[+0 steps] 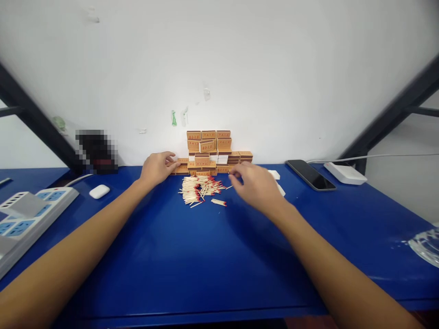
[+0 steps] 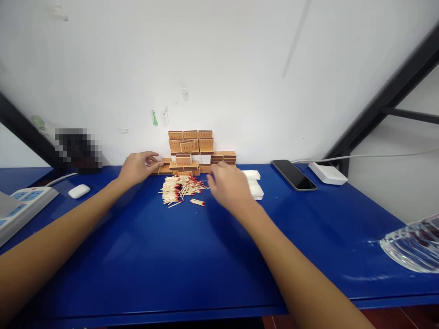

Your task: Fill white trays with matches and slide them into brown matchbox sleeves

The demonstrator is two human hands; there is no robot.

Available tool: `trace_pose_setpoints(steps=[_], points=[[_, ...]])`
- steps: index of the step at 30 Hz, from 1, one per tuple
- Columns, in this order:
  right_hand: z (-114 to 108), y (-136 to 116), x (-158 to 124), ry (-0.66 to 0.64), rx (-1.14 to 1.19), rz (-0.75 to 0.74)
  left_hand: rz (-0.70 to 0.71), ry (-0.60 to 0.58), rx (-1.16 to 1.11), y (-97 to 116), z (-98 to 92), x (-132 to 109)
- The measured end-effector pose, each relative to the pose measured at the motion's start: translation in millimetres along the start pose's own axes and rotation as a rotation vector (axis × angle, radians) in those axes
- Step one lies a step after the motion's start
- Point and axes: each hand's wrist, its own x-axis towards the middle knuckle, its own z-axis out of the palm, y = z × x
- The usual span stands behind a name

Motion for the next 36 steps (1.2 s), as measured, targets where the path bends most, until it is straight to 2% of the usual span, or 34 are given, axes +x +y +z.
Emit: trace_pose_setpoints(steps=[2,4,7,10,13,16,20,22,24,27,31,33,36], points=[[-14,20,4,-0.067,-0.159,0.111,0.025,0.0,0.031,6,-10.2,-14],[-25,41,4,-0.17,-0.207,0.168,0.073,-0.02,0.046,15,-19.7,-33],[-33,67,1,-0.442,-0.033,0.097,0.207,-0.074,0.022,31,-30.2,-64],[-32,74,-1,-0.574,0.048,0.087,0.337,-0.142,-0.067,43,-35.7,-86],[-30,64,-2,-0.581,0.018,0.083,0.321,-0.144,-0.099,46,-36.5,-96],[-28,36,-5,-0.558,0.087,-0.024,0.322,-0.114,-0.136,48,-34.9,-100],[-16,-13,-13,-0.518,0.273,-0.221,0.435,-0.168,-0.14,59,-33.0,-110],[-6,-27,-16,-0.498,0.323,-0.273,0.517,-0.234,-0.154,67,-31.2,-116],[3,-28,-16,-0.432,0.331,-0.268,0.549,-0.295,-0.147,73,-28.4,-120],[11,-15,-11,-0.357,0.249,-0.184,0.533,-0.364,-0.092,76,-24.7,-123],[17,-1,-5,-0.451,0.215,-0.115,0.494,-0.41,-0.077,72,-27.1,-121],[19,-1,-6,-0.492,0.218,-0.128,0.465,-0.435,-0.077,70,-30.4,-119],[21,-5,-10,-0.479,0.179,-0.175,0.425,-0.467,-0.084,70,-32.4,-117]])
